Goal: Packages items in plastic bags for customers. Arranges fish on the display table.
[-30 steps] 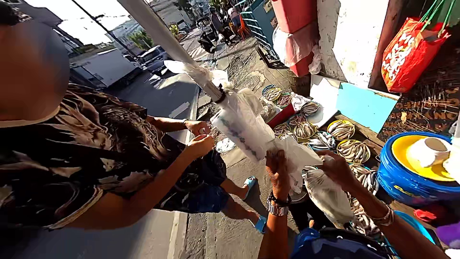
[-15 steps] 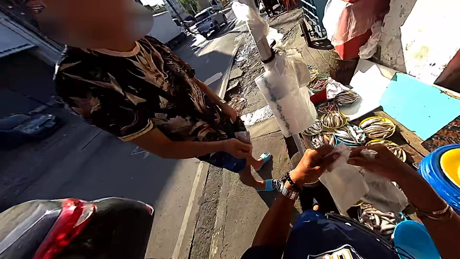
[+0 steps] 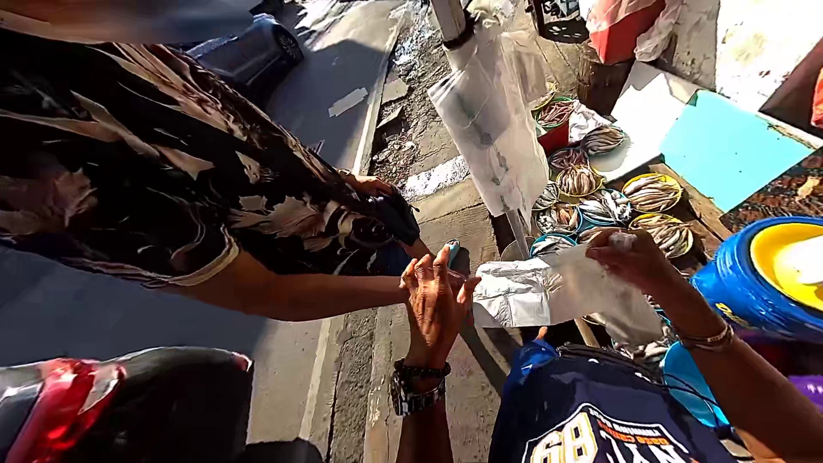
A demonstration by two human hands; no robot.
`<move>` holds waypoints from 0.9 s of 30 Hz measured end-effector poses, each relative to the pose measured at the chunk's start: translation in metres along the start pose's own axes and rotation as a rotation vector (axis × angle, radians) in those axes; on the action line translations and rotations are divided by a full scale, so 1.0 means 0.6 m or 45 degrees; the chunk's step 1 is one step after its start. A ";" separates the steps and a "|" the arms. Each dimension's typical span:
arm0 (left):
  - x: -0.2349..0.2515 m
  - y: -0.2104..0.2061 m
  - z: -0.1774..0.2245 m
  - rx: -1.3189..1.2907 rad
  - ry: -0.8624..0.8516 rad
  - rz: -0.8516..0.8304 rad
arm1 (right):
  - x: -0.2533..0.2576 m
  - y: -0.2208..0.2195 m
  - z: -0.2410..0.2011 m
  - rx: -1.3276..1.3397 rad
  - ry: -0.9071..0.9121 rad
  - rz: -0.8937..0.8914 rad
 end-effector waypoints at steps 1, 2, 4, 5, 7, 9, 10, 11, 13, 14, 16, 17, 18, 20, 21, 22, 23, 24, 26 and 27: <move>0.007 -0.012 -0.003 -0.019 -0.050 -0.069 | 0.000 0.006 0.003 -0.001 0.007 -0.009; 0.015 -0.024 -0.005 -0.040 -0.100 -0.121 | 0.000 0.013 0.005 -0.004 0.009 -0.007; 0.029 -0.048 -0.007 -0.097 -0.184 -0.152 | 0.000 0.029 0.003 -0.009 -0.007 0.022; 0.033 -0.057 -0.008 -0.115 -0.209 -0.134 | 0.000 0.037 0.001 -0.015 -0.008 0.037; 0.040 -0.064 -0.003 -0.110 -0.240 -0.031 | -0.001 0.051 -0.001 -0.013 0.016 0.068; 0.045 -0.053 0.007 -0.146 -0.247 0.120 | -0.002 0.060 0.002 -0.002 0.027 0.091; 0.048 -0.043 0.014 -0.202 -0.251 0.200 | -0.004 0.063 0.005 -0.001 0.027 0.096; 0.053 -0.034 0.025 -0.286 -0.263 0.282 | -0.005 0.064 0.008 0.005 0.021 0.098; 0.063 -0.022 0.054 -0.575 -0.322 0.400 | -0.007 0.065 0.012 0.012 -0.011 0.102; 0.067 -0.025 0.076 -0.766 -0.357 0.381 | -0.007 0.066 0.014 0.020 -0.025 0.097; 0.072 -0.055 0.132 -1.185 -0.386 0.142 | -0.008 0.067 0.017 0.022 -0.025 0.087; 0.072 -0.079 0.165 -1.371 -0.374 -0.039 | -0.009 0.068 0.016 0.020 -0.014 0.079; 0.070 -0.104 0.196 -1.500 -0.342 -0.215 | -0.010 0.068 0.017 0.023 -0.004 0.065; 0.073 -0.146 0.243 -1.579 -0.233 -0.473 | -0.010 0.068 0.020 0.063 0.019 0.052; 0.075 -0.163 0.260 -1.565 -0.184 -0.575 | -0.010 0.068 0.024 0.084 0.022 0.049; 0.078 -0.176 0.274 -1.555 -0.148 -0.687 | -0.009 0.068 0.027 0.100 0.030 0.047; 0.080 -0.187 0.286 -1.558 -0.120 -0.799 | -0.010 0.068 0.028 0.107 0.039 0.044; 0.081 -0.196 0.295 -1.577 -0.113 -0.890 | -0.010 0.067 0.029 0.118 0.050 0.043; 0.082 -0.208 0.307 -1.642 -0.147 -0.991 | -0.009 0.066 0.029 0.161 0.078 0.038; 0.082 -0.211 0.311 -1.679 -0.168 -1.008 | -0.009 0.066 0.029 0.190 0.086 0.035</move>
Point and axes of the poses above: each hand's wrist, its own x-axis towards the middle knuckle, its own y-axis out of the back of the hand, z = x × y, the point moved 6 cm from there along x, towards the middle knuckle, and after that the axes turned 6 degrees about x, right-handed, at the moved point
